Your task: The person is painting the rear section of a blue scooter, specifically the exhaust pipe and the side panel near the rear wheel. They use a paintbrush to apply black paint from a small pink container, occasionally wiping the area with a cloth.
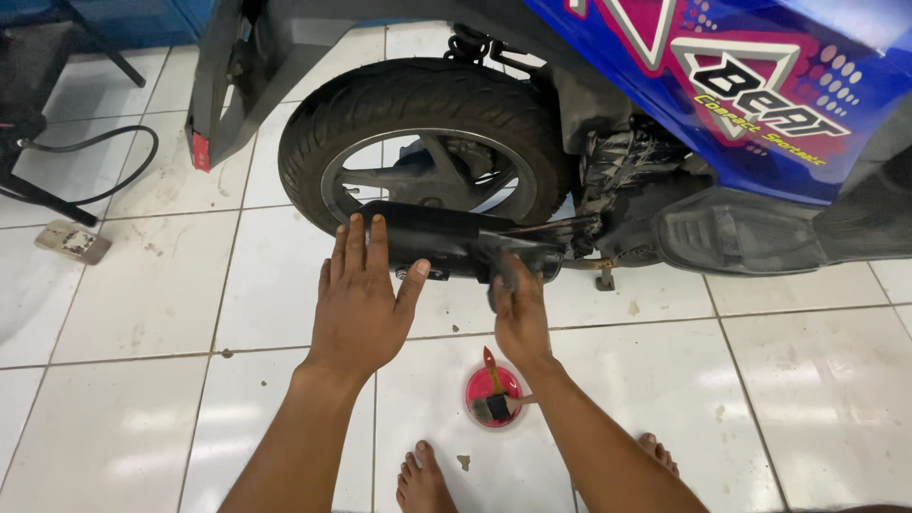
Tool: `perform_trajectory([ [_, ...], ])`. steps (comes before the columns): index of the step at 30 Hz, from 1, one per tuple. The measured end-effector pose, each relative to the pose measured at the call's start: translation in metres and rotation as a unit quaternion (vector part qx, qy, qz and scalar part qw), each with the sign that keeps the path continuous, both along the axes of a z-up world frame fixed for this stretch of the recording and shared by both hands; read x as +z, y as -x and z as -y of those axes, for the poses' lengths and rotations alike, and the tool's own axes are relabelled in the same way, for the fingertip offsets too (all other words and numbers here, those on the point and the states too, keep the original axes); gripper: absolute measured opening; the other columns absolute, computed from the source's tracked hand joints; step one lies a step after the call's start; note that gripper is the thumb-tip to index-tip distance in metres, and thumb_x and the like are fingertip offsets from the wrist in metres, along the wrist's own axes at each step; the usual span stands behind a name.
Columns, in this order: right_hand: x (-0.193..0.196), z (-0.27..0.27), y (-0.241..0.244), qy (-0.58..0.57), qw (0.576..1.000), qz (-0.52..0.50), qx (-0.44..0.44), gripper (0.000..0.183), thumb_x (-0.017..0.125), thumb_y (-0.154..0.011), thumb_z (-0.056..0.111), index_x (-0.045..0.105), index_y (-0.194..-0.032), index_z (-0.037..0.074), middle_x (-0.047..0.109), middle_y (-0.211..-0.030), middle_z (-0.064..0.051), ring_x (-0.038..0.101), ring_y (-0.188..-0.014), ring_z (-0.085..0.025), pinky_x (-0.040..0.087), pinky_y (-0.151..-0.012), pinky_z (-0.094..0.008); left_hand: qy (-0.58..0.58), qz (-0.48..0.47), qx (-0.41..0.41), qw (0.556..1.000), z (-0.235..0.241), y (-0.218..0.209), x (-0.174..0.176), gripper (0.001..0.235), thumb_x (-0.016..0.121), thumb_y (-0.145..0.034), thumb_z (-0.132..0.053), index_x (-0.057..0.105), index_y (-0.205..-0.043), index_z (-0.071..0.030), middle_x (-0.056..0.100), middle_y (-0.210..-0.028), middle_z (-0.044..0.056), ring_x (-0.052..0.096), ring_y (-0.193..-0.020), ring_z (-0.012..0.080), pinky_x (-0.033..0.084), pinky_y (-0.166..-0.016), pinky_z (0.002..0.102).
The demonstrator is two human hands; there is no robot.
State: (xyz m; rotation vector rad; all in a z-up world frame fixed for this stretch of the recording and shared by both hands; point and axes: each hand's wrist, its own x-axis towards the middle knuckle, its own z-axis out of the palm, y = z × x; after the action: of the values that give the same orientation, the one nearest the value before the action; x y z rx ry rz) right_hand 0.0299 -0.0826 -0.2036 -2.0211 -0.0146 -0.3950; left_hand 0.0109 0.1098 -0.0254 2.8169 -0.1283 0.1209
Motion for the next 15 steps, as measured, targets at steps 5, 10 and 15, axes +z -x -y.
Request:
perform_trajectory([
  [5, 0.07, -0.03, 0.0, -0.059, 0.998, 0.035, -0.003, 0.043, 0.033, -0.107, 0.032, 0.043, -0.143, 0.011, 0.049, -0.142, -0.015, 0.041, -0.137, -0.037, 0.019, -0.118, -0.057, 0.01, 0.008, 0.01, 1.0, -0.006, -0.004, 0.003, 0.078, 0.031, -0.103, -0.058, 0.033, -0.151, 0.003, 0.037, -0.148, 0.034, 0.033, -0.142, 0.0482, 0.034, -0.107, 0.065],
  [10, 0.041, -0.073, -0.017, 0.237, 0.955, 0.098, 0.147, 0.054, 0.057, -0.096, 0.021, 0.044, -0.148, 0.018, 0.027, -0.163, -0.009, 0.022, -0.149, -0.038, 0.014, -0.119, -0.06, 0.026, -0.002, 0.026, 0.999, -0.005, -0.006, 0.01, 0.076, 0.025, -0.104, -0.058, 0.029, -0.153, 0.001, 0.034, -0.15, 0.032, 0.029, -0.144, 0.0473, 0.032, -0.109, 0.063],
  [15, 0.002, -0.082, -0.025, 0.371, 0.904, 0.091, 0.195, 0.057, 0.045, -0.101, 0.032, 0.028, -0.156, 0.027, 0.01, -0.167, 0.003, 0.006, -0.153, -0.027, 0.002, -0.121, -0.055, 0.04, -0.027, 0.033, 0.998, -0.003, -0.007, 0.012, 0.078, 0.026, -0.103, -0.06, 0.029, -0.153, -0.001, 0.033, -0.152, 0.03, 0.028, -0.145, 0.0454, 0.031, -0.111, 0.062],
])
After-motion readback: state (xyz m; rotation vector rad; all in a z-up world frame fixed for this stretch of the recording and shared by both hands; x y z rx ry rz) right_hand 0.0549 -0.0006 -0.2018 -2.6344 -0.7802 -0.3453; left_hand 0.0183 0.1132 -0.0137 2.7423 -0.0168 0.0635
